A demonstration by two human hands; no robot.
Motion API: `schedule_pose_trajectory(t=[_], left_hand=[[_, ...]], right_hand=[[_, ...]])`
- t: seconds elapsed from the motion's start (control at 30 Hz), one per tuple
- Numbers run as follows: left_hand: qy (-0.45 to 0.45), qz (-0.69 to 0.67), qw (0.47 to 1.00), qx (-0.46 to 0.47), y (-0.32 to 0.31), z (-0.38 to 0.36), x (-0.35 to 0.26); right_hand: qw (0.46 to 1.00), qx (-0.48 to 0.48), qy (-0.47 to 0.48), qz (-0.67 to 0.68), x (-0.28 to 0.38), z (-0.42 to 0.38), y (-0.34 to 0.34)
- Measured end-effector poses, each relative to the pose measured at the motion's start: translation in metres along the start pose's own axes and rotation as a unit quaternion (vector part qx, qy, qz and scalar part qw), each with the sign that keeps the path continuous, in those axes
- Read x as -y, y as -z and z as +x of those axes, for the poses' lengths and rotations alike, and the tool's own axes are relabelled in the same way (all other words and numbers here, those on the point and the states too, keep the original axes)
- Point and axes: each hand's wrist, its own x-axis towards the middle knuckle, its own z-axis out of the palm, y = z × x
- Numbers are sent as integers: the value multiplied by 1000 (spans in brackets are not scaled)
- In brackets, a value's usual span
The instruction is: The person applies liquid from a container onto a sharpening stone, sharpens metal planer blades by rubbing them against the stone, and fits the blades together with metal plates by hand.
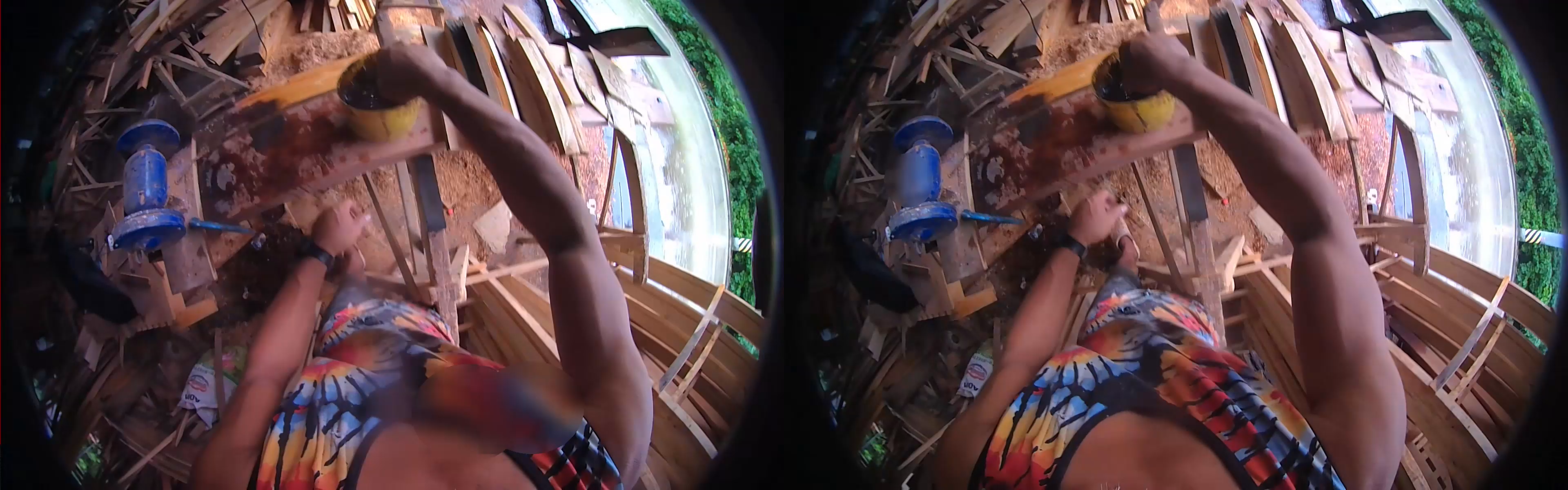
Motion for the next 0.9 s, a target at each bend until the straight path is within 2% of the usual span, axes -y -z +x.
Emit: schedule_pose_trajectory(t=[0.03,0.1,0.2,0.27,0.3,0.4,0.5,0.6,0.7,0.8,0.9], left_hand=[[-9,-2,1000,7,2,4,-1],[-30,-3,1000,0,9,16,-12],[-66,11,998,-22,17,18,-34],[-104,26,993,-40,21,20,-53],[-103,20,994,-41,16,24,-56],[-86,-1,996,-22,-3,22,-66],[-68,-11,998,9,-7,18,-80],[-73,6,997,7,-12,15,-80],[-64,15,998,4,-5,14,-80],[-47,-7,998,-32,1,10,-73],[-42,-64,992,-101,-1,5,-57]], right_hand=[[1000,2,-13,-3,2,-6,7],[998,-56,15,-1,0,-16,11],[999,-44,6,-5,-7,-16,8],[993,-115,11,30,-17,-17,-7],[987,-150,15,47,-16,-21,-7],[995,-101,3,-2,-14,-29,-2],[984,-150,101,7,-13,-36,4],[986,-128,85,66,-15,-42,12],[976,-180,14,122,-23,-45,-4],[944,-254,90,192,-39,-73,-19],[922,-314,-48,222,-57,-111,-59]])
